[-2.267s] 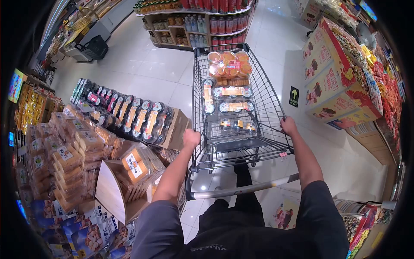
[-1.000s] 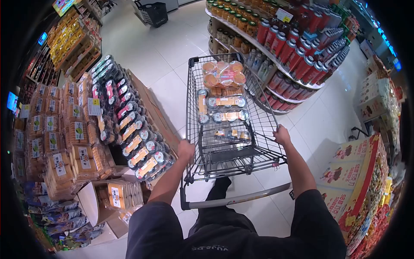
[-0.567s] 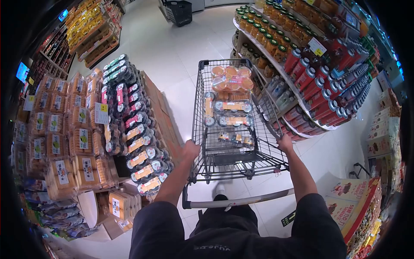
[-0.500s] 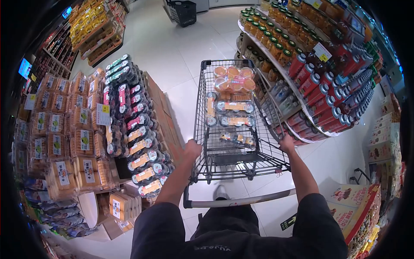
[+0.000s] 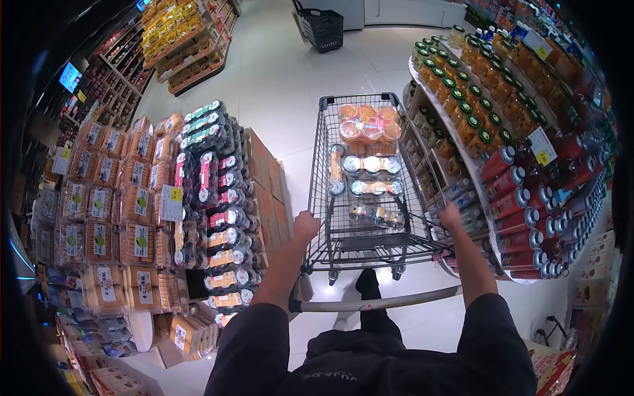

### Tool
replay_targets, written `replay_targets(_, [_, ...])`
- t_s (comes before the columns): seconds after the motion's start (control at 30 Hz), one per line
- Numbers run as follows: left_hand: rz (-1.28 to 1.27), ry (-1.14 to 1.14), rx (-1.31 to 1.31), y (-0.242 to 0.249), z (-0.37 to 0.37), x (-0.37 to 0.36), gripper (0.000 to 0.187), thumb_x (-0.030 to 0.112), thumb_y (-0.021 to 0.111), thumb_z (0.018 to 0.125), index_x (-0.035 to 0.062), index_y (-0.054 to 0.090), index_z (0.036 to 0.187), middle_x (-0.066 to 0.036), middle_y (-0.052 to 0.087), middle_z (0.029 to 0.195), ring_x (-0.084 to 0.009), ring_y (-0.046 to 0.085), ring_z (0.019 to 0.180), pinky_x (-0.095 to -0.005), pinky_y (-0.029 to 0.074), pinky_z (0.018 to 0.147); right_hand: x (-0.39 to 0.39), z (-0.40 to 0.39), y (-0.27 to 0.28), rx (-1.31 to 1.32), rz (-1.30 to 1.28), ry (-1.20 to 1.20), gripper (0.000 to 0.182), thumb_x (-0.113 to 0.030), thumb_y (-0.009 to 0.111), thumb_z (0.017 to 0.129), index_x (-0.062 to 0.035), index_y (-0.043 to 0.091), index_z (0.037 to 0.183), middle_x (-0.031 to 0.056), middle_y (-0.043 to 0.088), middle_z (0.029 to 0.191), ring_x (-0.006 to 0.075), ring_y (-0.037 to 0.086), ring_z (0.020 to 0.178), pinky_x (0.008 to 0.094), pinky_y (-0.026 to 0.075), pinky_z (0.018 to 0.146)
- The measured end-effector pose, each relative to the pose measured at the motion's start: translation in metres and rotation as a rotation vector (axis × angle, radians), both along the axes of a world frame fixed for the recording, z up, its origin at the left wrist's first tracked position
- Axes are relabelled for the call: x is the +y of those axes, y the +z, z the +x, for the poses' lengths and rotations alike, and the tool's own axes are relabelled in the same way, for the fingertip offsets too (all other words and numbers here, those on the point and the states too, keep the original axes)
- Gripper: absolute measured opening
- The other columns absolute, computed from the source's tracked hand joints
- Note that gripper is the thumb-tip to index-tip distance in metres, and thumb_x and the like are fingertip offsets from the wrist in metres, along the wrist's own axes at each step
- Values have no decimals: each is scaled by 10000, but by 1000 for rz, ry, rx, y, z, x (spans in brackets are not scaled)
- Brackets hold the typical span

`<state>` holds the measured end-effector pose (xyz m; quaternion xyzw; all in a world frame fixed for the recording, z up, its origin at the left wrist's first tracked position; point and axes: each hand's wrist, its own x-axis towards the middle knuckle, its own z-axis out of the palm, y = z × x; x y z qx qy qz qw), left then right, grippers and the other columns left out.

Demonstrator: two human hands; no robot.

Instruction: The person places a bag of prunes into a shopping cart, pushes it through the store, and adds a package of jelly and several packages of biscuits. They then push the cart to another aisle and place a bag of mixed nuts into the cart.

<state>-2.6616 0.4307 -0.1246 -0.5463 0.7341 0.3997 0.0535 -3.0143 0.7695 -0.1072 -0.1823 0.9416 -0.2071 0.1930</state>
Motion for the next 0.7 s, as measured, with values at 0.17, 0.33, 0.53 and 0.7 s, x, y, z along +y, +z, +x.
replay_targets(0.17, [4,126,47,19,-43,-35,292,175,574,708,-73,653,841,-258,664,791,-368,667,833,-427,521,774,-72,-49,22,8,50,70,321,-149,567,767,8,598,1046,277,629,999,432,581,999,487,470,879])
replay_targets(0.33, [22,234,70,17,-74,-62,330,199,570,728,-81,641,887,-265,663,822,-374,663,850,-434,512,797,-131,-101,21,-17,71,126,305,-150,576,768,12,595,1026,276,631,981,440,587,970,508,461,863])
replay_targets(0.53, [-15,248,24,4,-104,-111,329,199,579,715,-81,640,877,-284,655,866,-397,649,874,-448,504,818,-194,-151,10,-5,78,207,303,-159,621,759,6,589,1011,277,628,994,438,591,964,503,462,868])
replay_targets(0.7, [-84,261,83,-5,-126,-155,295,185,578,695,-74,651,817,-272,655,822,-396,649,853,-447,506,804,-250,-174,11,-47,123,184,322,-168,632,758,14,589,1020,279,627,1005,426,591,984,480,475,864])
